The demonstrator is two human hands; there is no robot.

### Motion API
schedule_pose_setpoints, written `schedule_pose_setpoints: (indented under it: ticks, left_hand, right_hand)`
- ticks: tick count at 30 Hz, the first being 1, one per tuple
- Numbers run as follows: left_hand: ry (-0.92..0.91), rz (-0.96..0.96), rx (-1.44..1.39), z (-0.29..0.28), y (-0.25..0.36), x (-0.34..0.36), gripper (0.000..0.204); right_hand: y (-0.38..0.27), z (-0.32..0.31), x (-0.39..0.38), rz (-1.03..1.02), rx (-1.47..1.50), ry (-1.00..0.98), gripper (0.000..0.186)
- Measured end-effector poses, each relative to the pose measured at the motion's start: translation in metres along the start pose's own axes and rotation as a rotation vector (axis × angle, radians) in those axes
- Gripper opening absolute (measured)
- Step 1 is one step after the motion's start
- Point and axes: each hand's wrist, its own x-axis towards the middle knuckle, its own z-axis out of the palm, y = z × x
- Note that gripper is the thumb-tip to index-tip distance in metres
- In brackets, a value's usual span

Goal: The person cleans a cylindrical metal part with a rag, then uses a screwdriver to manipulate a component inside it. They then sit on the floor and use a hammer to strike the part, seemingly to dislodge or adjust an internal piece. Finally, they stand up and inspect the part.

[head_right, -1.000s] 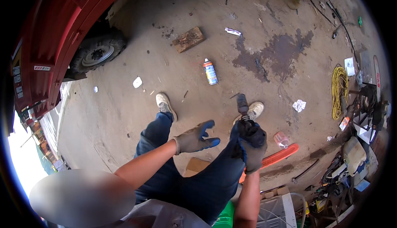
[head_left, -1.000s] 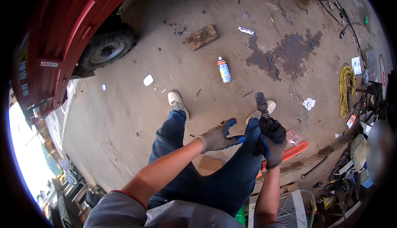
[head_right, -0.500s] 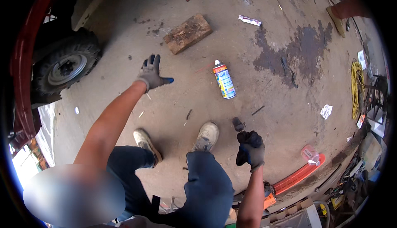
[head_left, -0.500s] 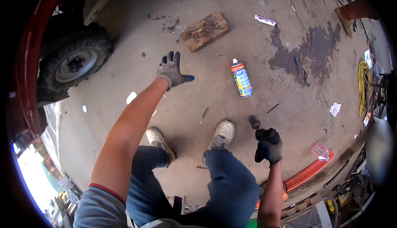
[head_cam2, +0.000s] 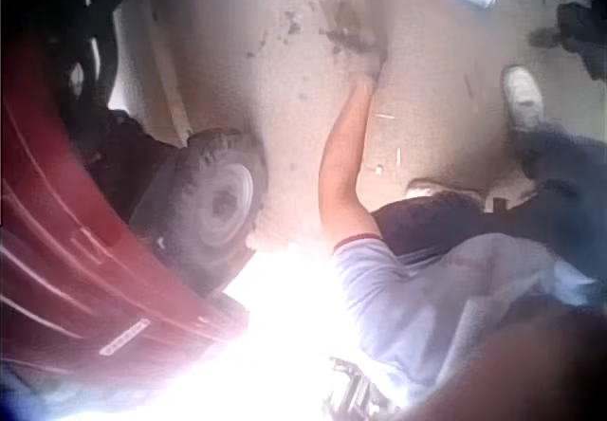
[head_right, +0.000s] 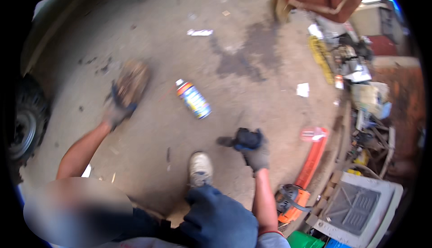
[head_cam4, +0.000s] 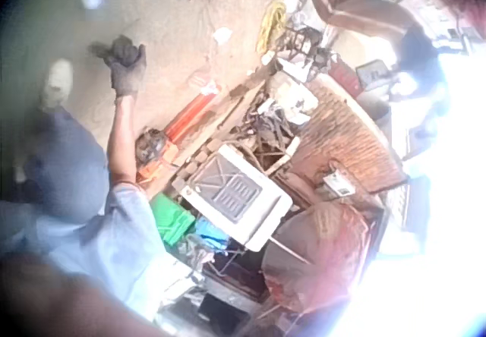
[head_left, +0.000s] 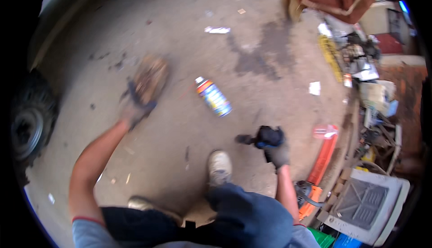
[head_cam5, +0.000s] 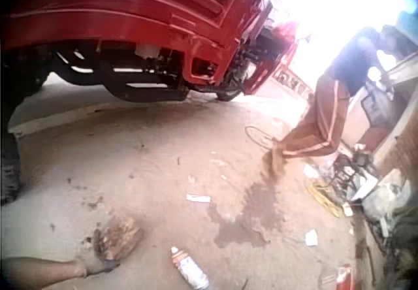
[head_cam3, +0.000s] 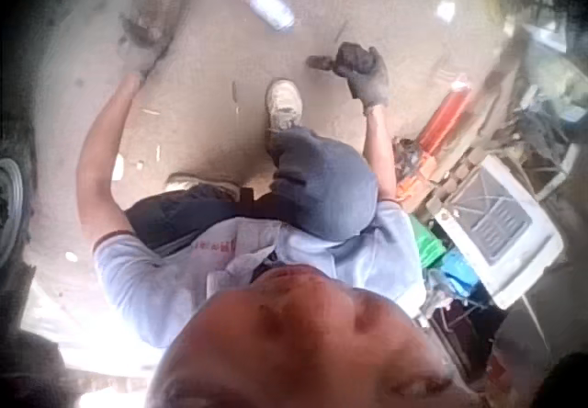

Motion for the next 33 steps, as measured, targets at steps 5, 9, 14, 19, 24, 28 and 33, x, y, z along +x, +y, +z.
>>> schedule_pose_setpoints:
  ticks: [5,9,14,19,24,28,33]
  left_hand:
    - [-0.148,-0.271,0.149,0.013,0.059,-0.128,0.132]
    - [0.014,-0.208,0.222,0.038,0.046,-0.151,0.128]
    - [0.149,0.167,0.292,0.056,0.054,-0.109,0.123]
    - [-0.164,0.286,0.466,0.020,0.080,-0.084,0.112]
    - [-0.082,-0.026,0.413,-0.038,0.026,-0.083,0.102]
    - [0.185,-0.272,0.220,-0.090,0.001,-0.118,0.090]
    - [0.343,-0.447,0.023,-0.105,-0.086,-0.139,0.084]
  right_hand:
    - [-0.020,-0.043,-0.020,0.367,0.078,0.133,0.054]
    - [-0.051,-0.019,-0.014,0.094,0.099,-0.132,0.034]
    - [-0.115,-0.020,-0.048,0.124,0.095,0.138,0.055]
    - [-0.145,-0.014,-0.056,-0.265,0.405,0.150,0.042]
    - [-0.237,-0.064,-0.058,-0.523,0.389,0.246,0.052]
    - [-0.352,-0.156,-0.095,-0.906,0.377,0.059,0.045]
    - [-0.385,-0.133,-0.103,-1.012,0.037,-0.163,0.044]
